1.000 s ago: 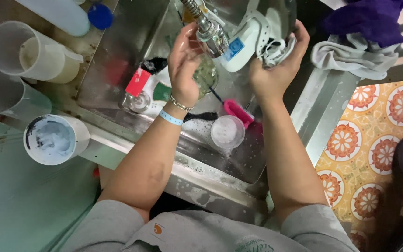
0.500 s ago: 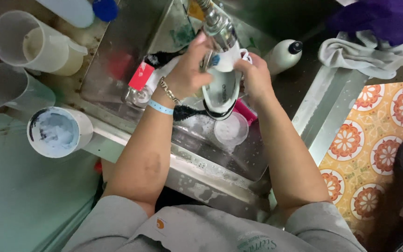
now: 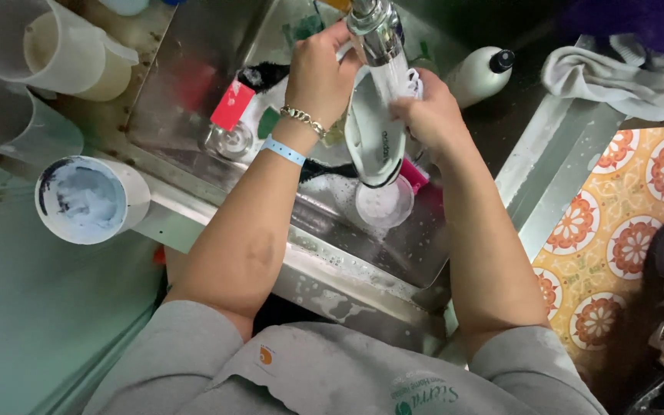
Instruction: The person washes their hands with soap and then cleans a shoe component and a sponge in a sink.
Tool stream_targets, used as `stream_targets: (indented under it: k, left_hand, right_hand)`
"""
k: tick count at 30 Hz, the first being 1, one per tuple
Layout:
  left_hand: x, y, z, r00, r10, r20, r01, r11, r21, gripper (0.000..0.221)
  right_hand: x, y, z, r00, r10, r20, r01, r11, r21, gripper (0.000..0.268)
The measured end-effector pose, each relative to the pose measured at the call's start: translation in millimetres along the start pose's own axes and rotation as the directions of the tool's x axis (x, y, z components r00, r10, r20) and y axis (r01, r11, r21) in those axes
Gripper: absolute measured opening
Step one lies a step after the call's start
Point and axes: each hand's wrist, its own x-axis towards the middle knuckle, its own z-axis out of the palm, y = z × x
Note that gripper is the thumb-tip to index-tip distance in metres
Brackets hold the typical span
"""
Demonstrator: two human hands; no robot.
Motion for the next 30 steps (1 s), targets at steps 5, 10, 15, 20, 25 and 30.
stream_targets:
  k: [5,10,15,20,25,30]
  left_hand:
    - [4,0,-3,0.996,-0.071,-0.047,0.064,0.988,-0.139,0.023]
    - [8,1,-8,0.965,-0.239,-0.108,0.183,0.909,-0.374,0.057]
    - [2,29,-17,0.63,-0.757,0.175,0.741,0.518,-0.427,0.131]
    - [-32,67,2,0.618,-0.624,0.478,0.755,0.302,-0.582,0.142]
    - [-53,68,9,0.623,-0.607,0.493,0.782,0.472,-0.407,0.132]
    - [-50,67,9,0.611,-0.638,0.47,0.736,0.675,-0.04,0.112]
  right_hand:
    - [-7,-3,-4,0.999,-0.017,0.037,0.013,0.995,0.097,0.046]
    - [0,6,-2,0.997,-0.064,0.03,0.052,0.948,0.313,0.026]
    - [6,13,-4,0.97,-0.236,-0.066,0.24,0.864,0.442,0.016]
    - [21,23,-4,0.97,-0.226,-0.086,0.234,0.786,0.572,0.017]
    - [14,13,-9,0.983,-0.14,-0.118,0.183,0.755,0.63,0.014]
    - [11,8,-9,0.993,-0.082,-0.079,0.114,0.757,0.643,0.009]
